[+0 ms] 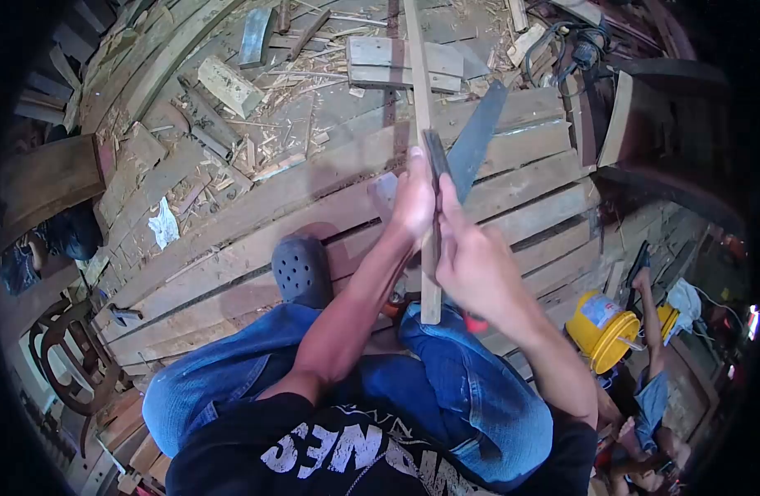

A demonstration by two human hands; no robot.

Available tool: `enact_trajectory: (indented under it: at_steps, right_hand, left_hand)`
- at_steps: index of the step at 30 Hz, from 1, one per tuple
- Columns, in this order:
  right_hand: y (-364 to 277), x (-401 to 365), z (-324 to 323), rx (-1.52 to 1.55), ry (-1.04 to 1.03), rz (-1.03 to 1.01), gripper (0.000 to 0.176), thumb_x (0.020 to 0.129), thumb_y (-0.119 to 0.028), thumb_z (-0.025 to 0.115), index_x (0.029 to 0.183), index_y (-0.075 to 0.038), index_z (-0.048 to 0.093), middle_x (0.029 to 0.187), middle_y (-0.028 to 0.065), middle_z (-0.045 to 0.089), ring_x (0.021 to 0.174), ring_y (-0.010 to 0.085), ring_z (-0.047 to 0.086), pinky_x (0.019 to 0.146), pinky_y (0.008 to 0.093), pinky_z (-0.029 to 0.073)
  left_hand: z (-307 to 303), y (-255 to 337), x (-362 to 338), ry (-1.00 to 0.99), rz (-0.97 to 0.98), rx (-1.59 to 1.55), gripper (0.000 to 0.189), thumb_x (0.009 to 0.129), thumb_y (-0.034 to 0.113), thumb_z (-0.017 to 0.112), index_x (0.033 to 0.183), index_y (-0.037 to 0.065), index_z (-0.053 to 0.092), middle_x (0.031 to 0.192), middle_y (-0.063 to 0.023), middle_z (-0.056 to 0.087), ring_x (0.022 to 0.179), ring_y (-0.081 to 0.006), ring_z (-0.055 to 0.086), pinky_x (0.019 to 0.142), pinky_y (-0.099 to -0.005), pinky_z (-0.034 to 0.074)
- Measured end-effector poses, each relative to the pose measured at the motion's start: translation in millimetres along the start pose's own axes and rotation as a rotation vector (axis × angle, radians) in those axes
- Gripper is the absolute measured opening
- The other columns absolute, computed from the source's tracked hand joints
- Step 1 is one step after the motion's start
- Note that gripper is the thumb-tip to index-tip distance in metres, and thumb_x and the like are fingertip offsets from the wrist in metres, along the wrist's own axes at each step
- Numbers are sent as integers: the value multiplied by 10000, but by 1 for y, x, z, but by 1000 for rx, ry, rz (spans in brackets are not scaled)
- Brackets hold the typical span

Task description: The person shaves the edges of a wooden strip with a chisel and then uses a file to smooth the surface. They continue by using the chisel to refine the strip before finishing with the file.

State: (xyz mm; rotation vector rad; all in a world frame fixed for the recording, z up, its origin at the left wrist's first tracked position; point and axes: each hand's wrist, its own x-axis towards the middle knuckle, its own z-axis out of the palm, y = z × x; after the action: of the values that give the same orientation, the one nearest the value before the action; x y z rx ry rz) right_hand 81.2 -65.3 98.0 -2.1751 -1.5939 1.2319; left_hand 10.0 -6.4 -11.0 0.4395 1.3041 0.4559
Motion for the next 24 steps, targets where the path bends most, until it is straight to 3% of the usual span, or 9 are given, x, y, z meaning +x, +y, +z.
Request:
enact_trajectory:
  at_steps: [3,5,7,11,13,16,19,23,24]
  right_hand:
    - [7,4,4,-24,12,-55,543,802,15,457,1331,73,348,839,256,634,693,403,628,691,449,519]
    - [10,1,3,-60,45,-77,529,814,-2,452,1329,73,354,854,258,636,711,405,627,686,444,522]
    - [10,-5,8,-32,98,-104,573,805,-92,508,1320,103,350,616,254,584,558,411,600,576,479,502]
    - [9,2,5,-87,45,-78,520,827,-22,456,1329,70,357,767,268,618,616,409,610,630,448,516]
    - [8,0,5,-64,80,-101,518,833,-31,453,1329,76,350,736,268,611,611,413,607,623,450,510]
    - [-3,6,-2,-7,-43,50,524,830,-25,457,1335,61,350,696,276,593,607,422,605,640,469,509]
    - [8,2,6,1,137,-145,519,836,-39,458,1328,82,348,601,267,557,552,420,593,601,479,493]
    - [-4,3,-1,-6,-30,49,529,835,-49,470,1331,84,346,595,272,552,545,410,590,604,477,490]
    - [-1,3,5,-53,42,-43,532,841,-55,471,1344,63,343,578,260,548,529,402,582,585,472,486]
  left_hand:
    - [-11,8,-2,-174,-197,-42,504,949,516,323,861,71,542,731,-42,506,629,-136,504,595,-325,452]
    - [1,14,-5,-47,-99,18,502,949,514,330,879,64,542,725,-40,512,607,-144,510,558,-322,455]
    - [-1,6,-5,-10,-54,7,516,949,516,323,875,51,535,685,-54,511,564,-165,523,499,-322,451]
    - [-4,7,-5,-92,-193,-113,491,936,521,355,880,68,535,701,-57,518,559,-163,515,487,-317,444]
    - [-4,10,-2,-113,-161,-13,498,929,532,357,871,70,533,692,-55,511,547,-153,510,482,-319,439]
    - [3,14,-10,-4,-8,3,521,931,536,332,854,59,529,675,-44,500,546,-146,510,498,-327,442]
    - [-3,14,-14,-131,-136,-72,492,936,518,343,809,74,514,655,-33,493,535,-144,498,474,-312,426]
    - [2,6,-7,-43,-74,-144,501,941,528,319,793,83,497,611,-41,483,467,-155,476,411,-316,411]
    - [0,12,-9,-56,-96,-83,492,942,521,325,784,86,492,595,-39,477,450,-157,462,406,-315,410]
